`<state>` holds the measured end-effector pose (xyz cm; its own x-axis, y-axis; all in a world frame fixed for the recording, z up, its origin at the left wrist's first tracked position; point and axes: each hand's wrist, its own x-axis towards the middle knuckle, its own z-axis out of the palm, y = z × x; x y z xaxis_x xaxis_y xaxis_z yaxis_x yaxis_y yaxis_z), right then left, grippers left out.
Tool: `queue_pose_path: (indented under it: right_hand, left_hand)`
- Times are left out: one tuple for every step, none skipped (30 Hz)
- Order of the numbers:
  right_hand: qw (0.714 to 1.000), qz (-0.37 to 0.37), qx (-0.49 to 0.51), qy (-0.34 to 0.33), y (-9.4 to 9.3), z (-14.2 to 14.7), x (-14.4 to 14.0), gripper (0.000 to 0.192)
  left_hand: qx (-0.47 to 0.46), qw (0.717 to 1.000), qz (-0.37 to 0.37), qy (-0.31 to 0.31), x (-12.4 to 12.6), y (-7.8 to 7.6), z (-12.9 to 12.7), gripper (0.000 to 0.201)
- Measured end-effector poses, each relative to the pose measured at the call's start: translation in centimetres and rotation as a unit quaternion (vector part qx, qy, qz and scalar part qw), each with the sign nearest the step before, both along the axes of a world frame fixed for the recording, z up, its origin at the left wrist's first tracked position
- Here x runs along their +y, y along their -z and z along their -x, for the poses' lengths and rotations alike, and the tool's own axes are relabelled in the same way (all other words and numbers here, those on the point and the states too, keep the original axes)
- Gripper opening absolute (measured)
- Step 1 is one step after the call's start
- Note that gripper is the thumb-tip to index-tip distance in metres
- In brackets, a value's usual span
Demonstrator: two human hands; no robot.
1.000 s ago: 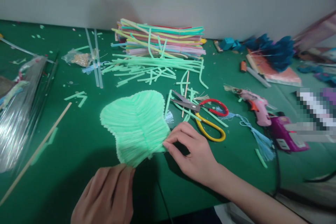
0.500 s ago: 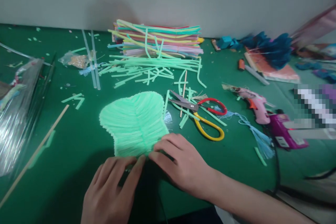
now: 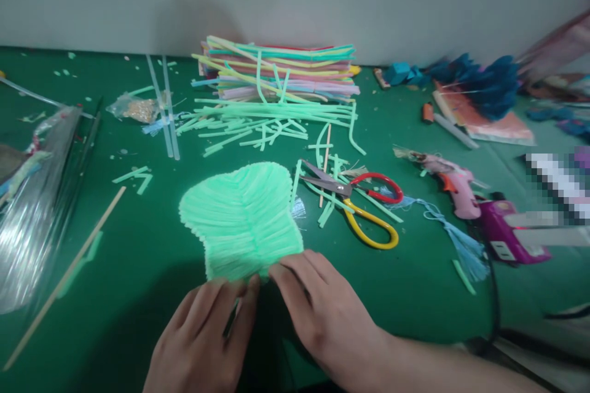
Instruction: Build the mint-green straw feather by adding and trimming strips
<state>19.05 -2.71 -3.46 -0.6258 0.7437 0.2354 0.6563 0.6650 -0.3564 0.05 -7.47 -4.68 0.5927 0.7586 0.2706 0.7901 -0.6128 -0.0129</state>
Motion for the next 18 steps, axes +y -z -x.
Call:
queue_pose_path:
  right_hand:
    - [1.0, 0.013, -0.004, 0.008, 0.0, 0.1, -0.1, 0.027]
    - [1.0, 0.03, -0.002, 0.01, 0.0, 0.0, -0.1, 0.026]
    - [0.999, 0.048, 0.009, 0.009, 0.0, -0.2, 0.0, 0.023]
    - [0.997, 0.067, 0.029, 0.01, 0.0, -0.6, 0.0, 0.02]
    - [0.995, 0.083, 0.059, 0.018, -0.1, -1.0, 0.1, 0.015]
    - [0.99, 0.097, 0.092, 0.034, -0.3, -1.6, 0.2, 0.011]
    - [0.985, 0.107, 0.124, 0.056, -0.4, -2.2, 0.1, 0.009]
    - [0.979, 0.113, 0.149, 0.079, -0.6, -2.7, 0.0, 0.009]
    - [0.975, 0.117, 0.161, 0.093, -0.7, -3.1, -0.1, 0.01]
    - [0.975, 0.117, 0.165, 0.097, -0.7, -3.4, -0.3, 0.01]
    - [0.977, 0.112, 0.159, 0.091, -0.7, -3.6, -0.5, 0.011]
    - [0.981, 0.102, 0.148, 0.079, -0.5, -3.6, -0.7, 0.014]
    - [0.985, 0.086, 0.136, 0.067, -0.3, -3.5, -0.9, 0.016]
    - [0.988, 0.067, 0.124, 0.058, 0.0, -3.3, -1.0, 0.017]
    - [0.991, 0.047, 0.115, 0.051, 0.3, -3.1, -1.1, 0.017]
    - [0.993, 0.028, 0.109, 0.046, 0.6, -3.0, -1.1, 0.017]
    - [0.994, 0.012, 0.105, 0.043, 0.9, -2.8, -1.1, 0.018]
    - [0.994, 0.004, 0.101, 0.039, 1.2, -2.8, -1.1, 0.019]
  left_hand:
    - [-0.003, 1.0, 0.006, -0.003, 0.0, 0.0, 0.0, 0.034]
    - [-0.011, 1.0, 0.015, -0.007, 0.1, 0.1, 0.1, 0.033]
    - [-0.027, 0.999, 0.027, -0.012, 0.1, 0.1, 0.3, 0.033]
    - [-0.044, 0.998, 0.045, -0.018, 0.0, 0.1, 0.5, 0.034]
    - [-0.063, 0.996, 0.065, -0.022, 0.0, 0.0, 0.8, 0.035]
    - [-0.084, 0.993, 0.079, -0.025, 0.1, -0.1, 1.3, 0.036]
    - [-0.104, 0.99, 0.087, -0.029, 0.1, -0.4, 1.7, 0.038]
    - [-0.123, 0.988, 0.081, -0.035, 0.3, -0.7, 2.2, 0.038]
    - [-0.142, 0.987, 0.061, -0.046, 0.5, -1.0, 2.5, 0.037]
    - [-0.15, 0.986, 0.045, -0.054, 0.8, -1.2, 2.8, 0.037]
    - [-0.152, 0.986, 0.033, -0.062, 1.2, -1.5, 2.8, 0.038]
    - [-0.147, 0.987, 0.023, -0.054, 1.6, -1.5, 2.7, 0.038]
    - [-0.133, 0.99, 0.025, -0.032, 2.0, -1.5, 2.5, 0.037]
    - [-0.117, 0.993, 0.028, -0.005, 2.3, -1.3, 2.1, 0.037]
    - [-0.099, 0.994, 0.032, 0.027, 2.6, -1.0, 1.8, 0.038]
    - [-0.078, 0.995, 0.033, 0.053, 2.8, -0.7, 1.4, 0.039]
    - [-0.059, 0.995, 0.038, 0.068, 2.9, -0.3, 1.1, 0.04]
    - [-0.044, 0.996, 0.039, 0.074, 2.9, 0.0, 0.8, 0.041]
